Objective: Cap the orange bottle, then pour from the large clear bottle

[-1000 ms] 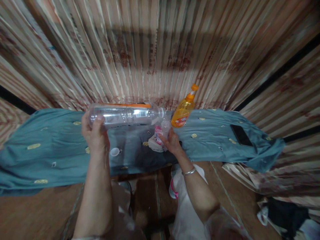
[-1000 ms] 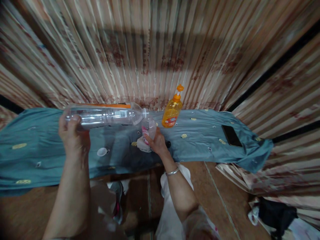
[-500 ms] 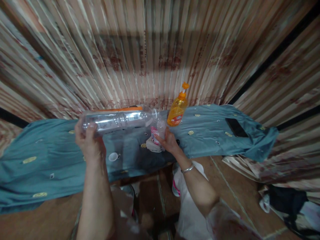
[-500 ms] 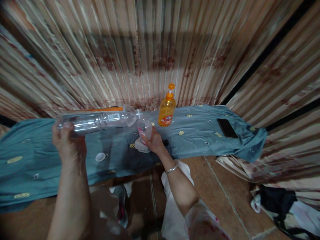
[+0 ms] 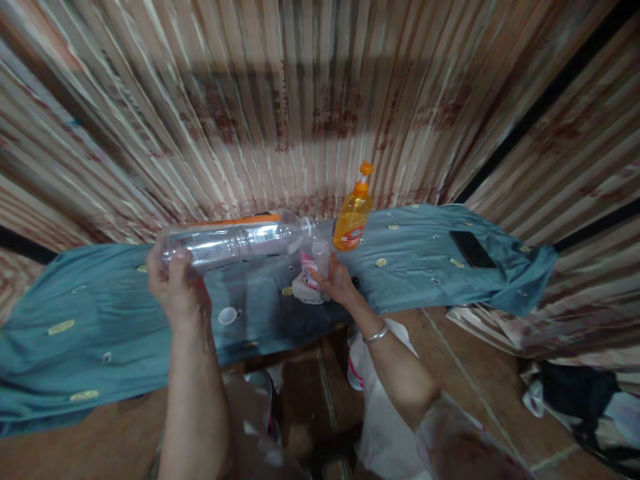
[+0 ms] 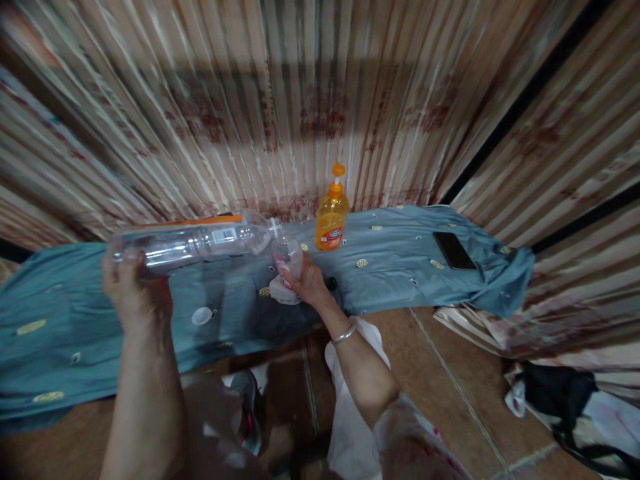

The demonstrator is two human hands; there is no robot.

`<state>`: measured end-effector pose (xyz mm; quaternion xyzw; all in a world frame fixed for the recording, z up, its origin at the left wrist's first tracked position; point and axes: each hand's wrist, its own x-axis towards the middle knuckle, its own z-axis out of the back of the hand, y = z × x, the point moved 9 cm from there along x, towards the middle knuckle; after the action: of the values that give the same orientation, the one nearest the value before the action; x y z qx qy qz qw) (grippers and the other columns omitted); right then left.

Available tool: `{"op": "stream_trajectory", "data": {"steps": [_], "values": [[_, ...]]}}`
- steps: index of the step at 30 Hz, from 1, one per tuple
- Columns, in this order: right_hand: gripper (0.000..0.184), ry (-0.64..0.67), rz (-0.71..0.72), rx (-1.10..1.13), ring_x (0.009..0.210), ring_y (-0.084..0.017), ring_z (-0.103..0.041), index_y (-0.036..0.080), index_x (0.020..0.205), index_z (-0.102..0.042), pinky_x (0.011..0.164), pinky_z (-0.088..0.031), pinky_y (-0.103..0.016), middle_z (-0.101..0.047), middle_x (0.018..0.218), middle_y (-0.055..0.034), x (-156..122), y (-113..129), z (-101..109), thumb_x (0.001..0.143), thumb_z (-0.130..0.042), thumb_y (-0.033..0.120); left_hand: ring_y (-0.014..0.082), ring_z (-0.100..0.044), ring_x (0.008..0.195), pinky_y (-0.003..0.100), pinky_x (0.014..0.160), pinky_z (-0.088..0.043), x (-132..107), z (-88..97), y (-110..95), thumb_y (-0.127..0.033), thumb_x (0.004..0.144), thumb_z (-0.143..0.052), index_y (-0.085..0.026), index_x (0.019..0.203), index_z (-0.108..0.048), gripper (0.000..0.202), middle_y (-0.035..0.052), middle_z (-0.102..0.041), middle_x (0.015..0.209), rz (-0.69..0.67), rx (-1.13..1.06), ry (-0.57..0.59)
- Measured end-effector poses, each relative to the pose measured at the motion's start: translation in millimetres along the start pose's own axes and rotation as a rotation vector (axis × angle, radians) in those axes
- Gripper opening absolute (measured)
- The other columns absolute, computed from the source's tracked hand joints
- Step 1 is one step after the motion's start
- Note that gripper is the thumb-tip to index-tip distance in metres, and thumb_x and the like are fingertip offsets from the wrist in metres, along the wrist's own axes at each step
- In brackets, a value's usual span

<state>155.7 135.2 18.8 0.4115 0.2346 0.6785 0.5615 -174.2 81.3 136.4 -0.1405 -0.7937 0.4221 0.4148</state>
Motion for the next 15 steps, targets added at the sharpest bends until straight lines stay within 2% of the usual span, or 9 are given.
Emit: {"op": "stream_trajectory", "data": {"steps": [15], "values": [[0.057,0.011,-0.025,0.031,0.104,-0.031,-0.074,0.013,0.129,-0.054,0.091,-0.057,-0.042,-0.076,0.113,-0.0163,-0.6,2.4,0.7,0.084,-0.073,0.043,0.0219,-0.065,0.101,0.045,0.100,-0.052,-1.1,0.4,-0.1,-0.039,0.064,-0.074,-0.028,0.103,-0.074,0.041,0.0007,-0.070,0.103,0.009,-0.054,-0.043]]}}
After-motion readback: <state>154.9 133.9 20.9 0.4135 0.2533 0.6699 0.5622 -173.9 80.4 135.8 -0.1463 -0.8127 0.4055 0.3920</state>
